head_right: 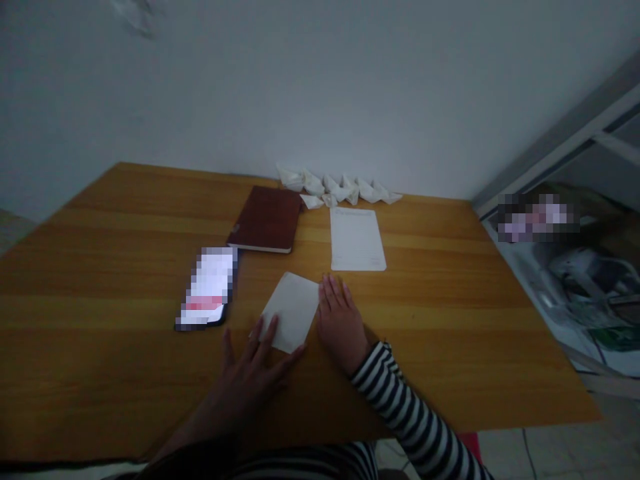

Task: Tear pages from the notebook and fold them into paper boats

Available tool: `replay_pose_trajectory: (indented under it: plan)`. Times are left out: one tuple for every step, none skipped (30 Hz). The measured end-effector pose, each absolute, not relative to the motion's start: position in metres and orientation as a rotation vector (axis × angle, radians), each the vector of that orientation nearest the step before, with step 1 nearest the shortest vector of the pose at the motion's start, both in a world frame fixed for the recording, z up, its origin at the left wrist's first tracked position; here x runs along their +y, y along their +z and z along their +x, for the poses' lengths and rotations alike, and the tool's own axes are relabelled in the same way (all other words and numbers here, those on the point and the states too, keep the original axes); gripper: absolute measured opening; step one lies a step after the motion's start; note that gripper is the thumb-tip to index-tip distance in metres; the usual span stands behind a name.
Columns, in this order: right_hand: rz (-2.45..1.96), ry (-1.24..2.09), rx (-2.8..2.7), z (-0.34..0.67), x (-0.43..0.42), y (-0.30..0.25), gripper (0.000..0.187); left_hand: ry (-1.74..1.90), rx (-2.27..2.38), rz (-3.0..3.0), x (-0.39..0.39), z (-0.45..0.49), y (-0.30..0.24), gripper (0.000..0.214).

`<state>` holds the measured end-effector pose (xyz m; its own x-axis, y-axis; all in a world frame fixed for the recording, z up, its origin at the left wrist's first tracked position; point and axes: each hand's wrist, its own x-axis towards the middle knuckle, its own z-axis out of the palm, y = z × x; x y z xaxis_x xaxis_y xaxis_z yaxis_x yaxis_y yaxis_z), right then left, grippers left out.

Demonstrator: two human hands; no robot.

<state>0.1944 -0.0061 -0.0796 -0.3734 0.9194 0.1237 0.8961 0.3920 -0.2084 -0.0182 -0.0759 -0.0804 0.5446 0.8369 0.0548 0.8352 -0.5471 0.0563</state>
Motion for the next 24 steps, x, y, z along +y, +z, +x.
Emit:
replay_pose_trajectory:
  plan:
    - [-1.602, 0.178, -2.401, 0.195, -0.006, -0.082, 0.051, 0.124, 1.493, 2.748, -0.075, -0.018, -0.081, 0.068]
    - [-1.576, 0.206, -2.376, 0.195, -0.005, -0.084, 0.051, 0.121, 1.505, 2.761, -0.074, -0.018, -0.082, 0.069]
    - [-1.539, 0.238, -2.351, 0.197, -0.003, -0.086, 0.05, 0.109, 1.515, 2.78, -0.073, -0.017, -0.082, 0.071]
    - [-1.499, 0.27, -2.326, 0.199, -0.002, -0.087, 0.049, 0.089, 1.52, 2.802, -0.072, -0.016, -0.082, 0.074]
    - [-1.462, 0.303, -2.302, 0.201, 0.0, -0.089, 0.049, 0.063, 1.52, 2.827, -0.07, -0.014, -0.082, 0.076]
    - [-1.431, 0.335, -2.277, 0.203, 0.001, -0.09, 0.048, 0.034, 1.528, 2.848, -0.068, -0.013, -0.081, 0.074]
    - [-1.406, 0.366, -2.253, 0.205, 0.002, -0.091, 0.047, 0.004, 1.537, 2.864, -0.066, -0.011, -0.081, 0.071]
    - [-1.383, 0.397, -2.235, 0.206, 0.004, -0.092, 0.046, -0.025, 1.551, 2.877, -0.063, -0.009, -0.08, 0.066]
    - [-1.356, 0.43, -2.224, 0.208, 0.005, -0.093, 0.045, -0.052, 1.568, 2.889, -0.061, -0.007, -0.079, 0.063]
    - [-1.326, 0.46, -2.219, 0.209, 0.006, -0.093, 0.044, -0.081, 1.582, 2.901, -0.058, -0.005, -0.078, 0.061]
    - [-1.298, 0.487, -2.215, 0.209, 0.008, -0.094, 0.043, -0.116, 1.587, 2.917, -0.056, -0.004, -0.076, 0.062]
    - [-1.275, 0.507, -2.208, 0.21, 0.009, -0.094, 0.043, -0.159, 1.581, 2.937, -0.053, -0.002, -0.074, 0.064]
    - [-1.258, 0.521, -2.2, 0.21, 0.01, -0.093, 0.043, -0.208, 1.569, 2.959, -0.051, -0.001, -0.072, 0.067]
    - [-1.247, 0.529, -2.19, 0.21, 0.011, -0.093, 0.042, -0.251, 1.551, 2.981, -0.048, -0.001, -0.07, 0.068]
    - [-1.238, 0.532, -2.179, 0.209, 0.012, -0.092, 0.042, -0.279, 1.531, 2.999, -0.046, -0.002, -0.068, 0.068]
    - [-1.233, 0.531, -2.17, 0.209, 0.013, -0.091, 0.041, -0.287, 1.516, 3.009, -0.043, -0.004, -0.066, 0.068]
    - [-1.225, 0.526, -2.165, 0.208, 0.013, -0.09, 0.04, -0.271, 1.498, 3.013, -0.04, -0.008, -0.064, 0.067]
    - [-1.216, 0.511, -2.164, 0.207, 0.012, -0.089, 0.039, -0.231, 1.474, 3.008, -0.037, -0.013, -0.063, 0.066]
    - [-1.205, 0.485, -2.167, 0.205, 0.011, -0.087, 0.039, -0.186, 1.469, 2.989, -0.033, -0.018, -0.061, 0.066]
    - [-1.205, 0.446, -2.171, 0.204, 0.01, -0.086, 0.039, -0.13, 1.441, 2.974, -0.029, -0.024, -0.06, 0.066]
    - [-1.218, 0.395, -2.178, 0.202, 0.008, -0.086, 0.039, -0.078, 1.436, 2.94, -0.025, -0.029, -0.058, 0.066]
    - [-1.244, 0.336, -2.191, 0.2, 0.007, -0.086, 0.038, -0.024, 1.451, 2.9, -0.021, -0.033, -0.057, 0.066]
    - [-1.275, 0.277, -2.214, 0.198, 0.006, -0.086, 0.036, 0.021, 1.455, 2.864, -0.017, -0.037, -0.056, 0.067]
    - [-1.302, 0.223, -2.244, 0.196, 0.005, -0.087, 0.031, 0.055, 1.467, 2.829, -0.014, -0.039, -0.054, 0.066]
